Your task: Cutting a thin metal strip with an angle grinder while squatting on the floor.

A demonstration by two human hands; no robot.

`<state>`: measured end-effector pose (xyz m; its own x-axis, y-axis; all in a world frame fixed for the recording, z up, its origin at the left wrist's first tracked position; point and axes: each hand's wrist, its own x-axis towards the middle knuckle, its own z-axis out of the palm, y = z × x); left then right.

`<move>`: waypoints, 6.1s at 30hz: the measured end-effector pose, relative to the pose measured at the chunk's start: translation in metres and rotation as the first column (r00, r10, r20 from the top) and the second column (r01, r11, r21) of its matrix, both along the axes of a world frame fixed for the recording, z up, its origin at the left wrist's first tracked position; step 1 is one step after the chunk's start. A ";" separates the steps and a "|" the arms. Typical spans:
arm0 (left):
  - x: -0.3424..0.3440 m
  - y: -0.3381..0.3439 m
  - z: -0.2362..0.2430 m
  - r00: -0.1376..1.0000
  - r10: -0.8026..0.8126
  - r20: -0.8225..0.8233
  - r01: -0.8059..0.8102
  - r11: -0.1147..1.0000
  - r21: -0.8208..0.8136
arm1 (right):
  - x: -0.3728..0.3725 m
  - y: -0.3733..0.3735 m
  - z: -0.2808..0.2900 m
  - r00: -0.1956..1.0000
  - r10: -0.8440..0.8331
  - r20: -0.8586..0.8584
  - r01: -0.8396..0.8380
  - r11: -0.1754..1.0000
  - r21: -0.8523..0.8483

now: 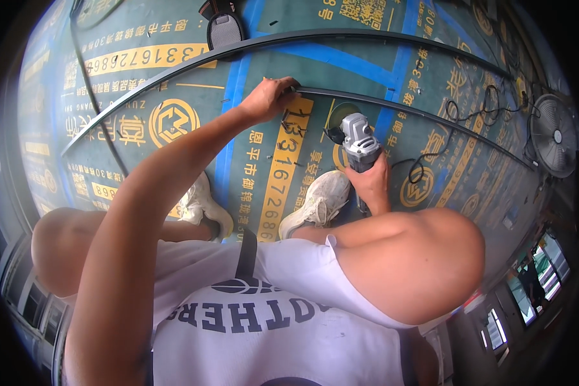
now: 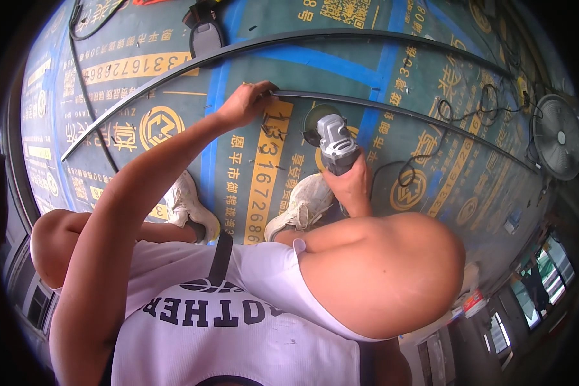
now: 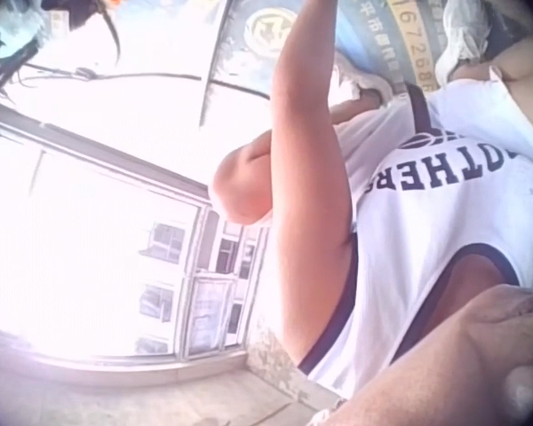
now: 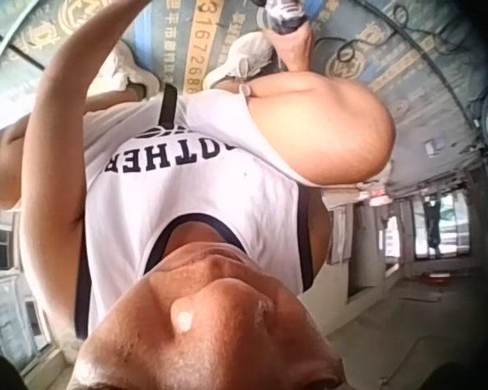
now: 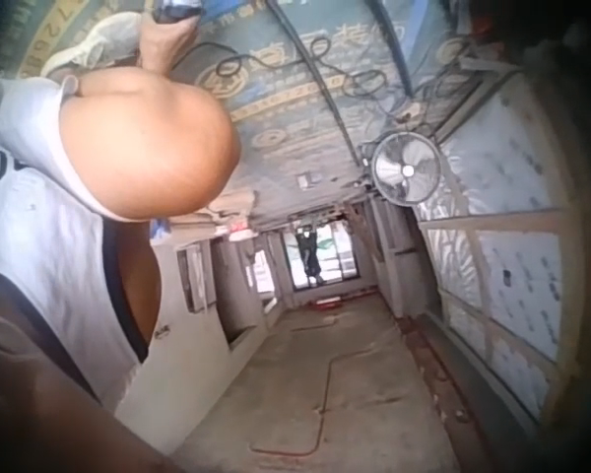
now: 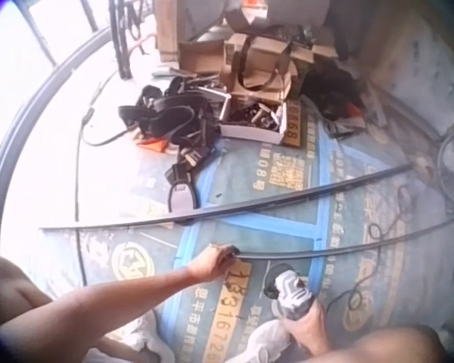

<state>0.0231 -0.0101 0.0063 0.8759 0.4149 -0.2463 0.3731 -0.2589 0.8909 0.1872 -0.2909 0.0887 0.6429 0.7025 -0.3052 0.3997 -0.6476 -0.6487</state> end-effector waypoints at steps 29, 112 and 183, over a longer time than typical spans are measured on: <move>0.241 -0.051 0.000 0.311 -0.844 -0.437 0.937 0.348 -0.005 | -0.020 0.004 -0.011 0.983 0.173 -0.063 -0.183 0.959 -0.214; 0.230 -0.092 0.006 0.377 -0.797 -0.473 0.913 0.405 0.044 | -0.024 0.029 0.000 0.941 0.290 -0.175 -0.317 0.937 -0.148; 0.214 -0.048 -0.002 0.395 -0.633 -0.666 0.854 0.519 0.013 | -0.015 0.015 -0.037 0.180 -0.011 -0.984 0.238 0.971 0.033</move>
